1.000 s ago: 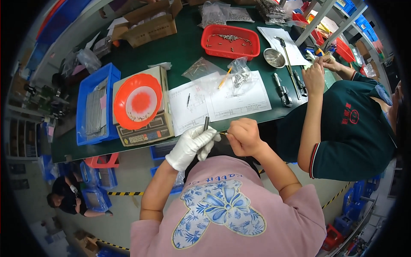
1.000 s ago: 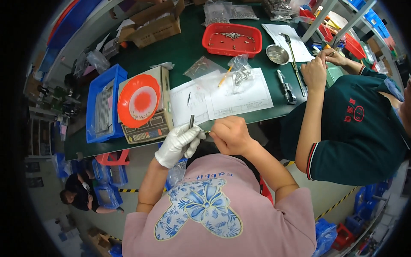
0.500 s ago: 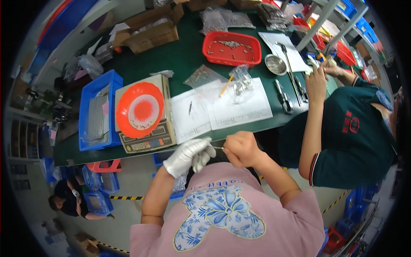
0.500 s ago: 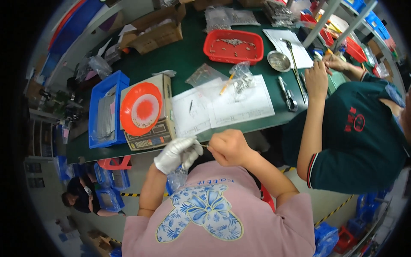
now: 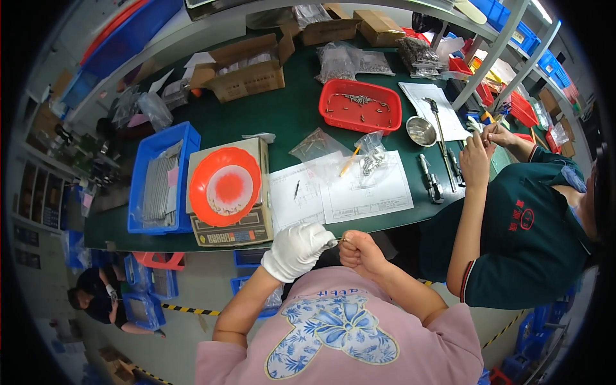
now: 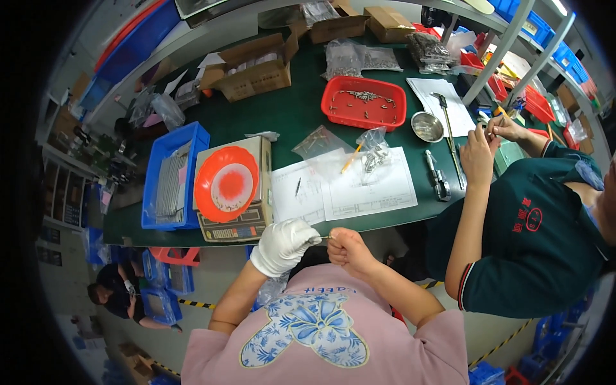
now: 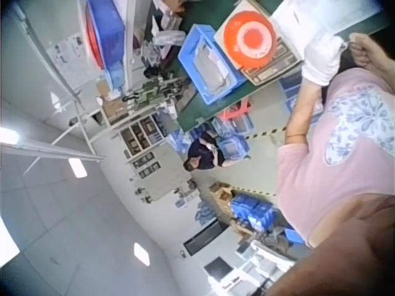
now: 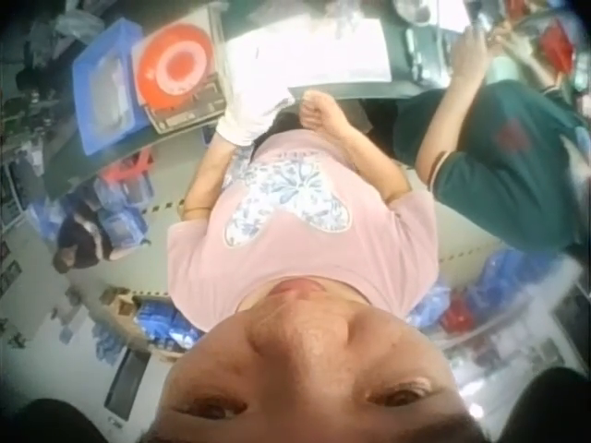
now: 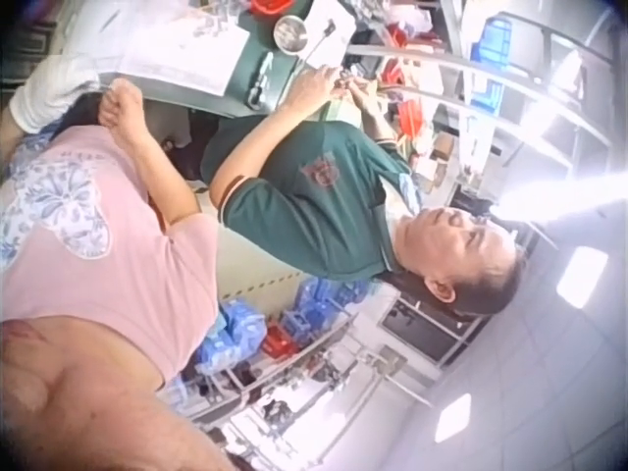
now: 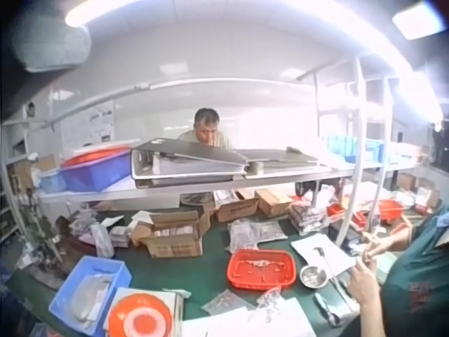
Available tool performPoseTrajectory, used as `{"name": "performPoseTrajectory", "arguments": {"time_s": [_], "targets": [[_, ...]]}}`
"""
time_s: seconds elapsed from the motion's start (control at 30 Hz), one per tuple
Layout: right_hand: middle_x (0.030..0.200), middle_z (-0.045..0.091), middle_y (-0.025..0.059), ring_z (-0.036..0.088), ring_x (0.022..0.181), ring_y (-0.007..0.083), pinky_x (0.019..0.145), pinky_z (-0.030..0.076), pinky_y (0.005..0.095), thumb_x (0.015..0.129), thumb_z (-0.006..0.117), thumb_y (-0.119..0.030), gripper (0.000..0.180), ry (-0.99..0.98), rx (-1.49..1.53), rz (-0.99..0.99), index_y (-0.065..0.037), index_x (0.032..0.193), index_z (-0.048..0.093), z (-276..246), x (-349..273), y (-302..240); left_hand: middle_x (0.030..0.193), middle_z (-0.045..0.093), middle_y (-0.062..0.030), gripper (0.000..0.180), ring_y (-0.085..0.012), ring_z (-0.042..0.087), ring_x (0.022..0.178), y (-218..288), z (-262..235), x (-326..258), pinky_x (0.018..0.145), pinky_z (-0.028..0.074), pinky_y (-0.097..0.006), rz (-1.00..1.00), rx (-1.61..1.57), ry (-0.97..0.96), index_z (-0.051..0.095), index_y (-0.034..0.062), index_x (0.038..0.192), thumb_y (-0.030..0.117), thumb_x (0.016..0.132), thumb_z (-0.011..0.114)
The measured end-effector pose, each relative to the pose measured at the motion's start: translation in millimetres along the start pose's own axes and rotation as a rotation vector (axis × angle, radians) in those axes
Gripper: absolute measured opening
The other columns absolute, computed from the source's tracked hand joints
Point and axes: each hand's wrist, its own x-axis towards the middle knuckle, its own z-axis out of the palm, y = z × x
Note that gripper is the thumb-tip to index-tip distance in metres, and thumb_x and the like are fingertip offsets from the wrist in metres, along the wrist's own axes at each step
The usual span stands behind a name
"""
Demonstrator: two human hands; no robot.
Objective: Assembling small metal components at a factory workbench.
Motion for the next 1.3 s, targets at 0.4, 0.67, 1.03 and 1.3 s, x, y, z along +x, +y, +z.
{"name": "performPoseTrajectory", "arguments": {"time_s": [0.4,0.67,1.03,1.3], "targets": [[0.051,0.043,0.0109,0.043,0.042,0.0269,0.041,0.034,0.0330,0.072,0.049,-0.002,0.014,0.027,-1.313,-0.759,-0.002,0.058,0.047,2,2,-20,0.069,0.051,-0.0002,0.020,-0.0056,0.048,0.053,2,2,-10,0.045,0.039,-0.017,-0.804,-1.221,-0.218,0.051,0.0049,0.098,0.020,0.084,0.049],[0.048,0.029,-0.0010,0.025,0.040,0.0066,0.036,0.020,0.0221,0.084,0.043,-0.015,0.030,0.085,-0.290,-0.174,-0.008,0.057,0.034,-7,-3,5,0.076,0.057,-0.0108,0.012,-0.0248,0.057,0.070,2,26,-17,0.063,0.045,-0.029,-0.195,-0.250,0.182,0.056,0.0033,0.083,0.008,0.073,0.059],[0.048,0.028,-0.0028,0.021,0.040,0.0050,0.036,0.015,0.0202,0.085,0.042,-0.021,0.032,0.114,-0.385,0.005,-0.011,0.056,0.032,4,0,-9,0.077,0.058,-0.0113,0.009,-0.0220,0.057,0.069,11,14,-19,0.062,0.043,-0.029,-0.472,-0.653,0.164,0.057,0.0038,0.083,0.011,0.077,0.057],[0.050,0.031,-0.0032,0.025,0.044,0.0054,0.040,0.019,0.0198,0.086,0.038,-0.026,0.031,0.103,-0.347,-0.002,-0.007,0.062,0.042,19,10,-37,0.072,0.055,-0.0081,0.010,-0.0200,0.055,0.065,12,2,-1,0.059,0.043,-0.027,-0.365,-0.530,0.353,0.057,0.0023,0.081,0.002,0.072,0.060]]}}
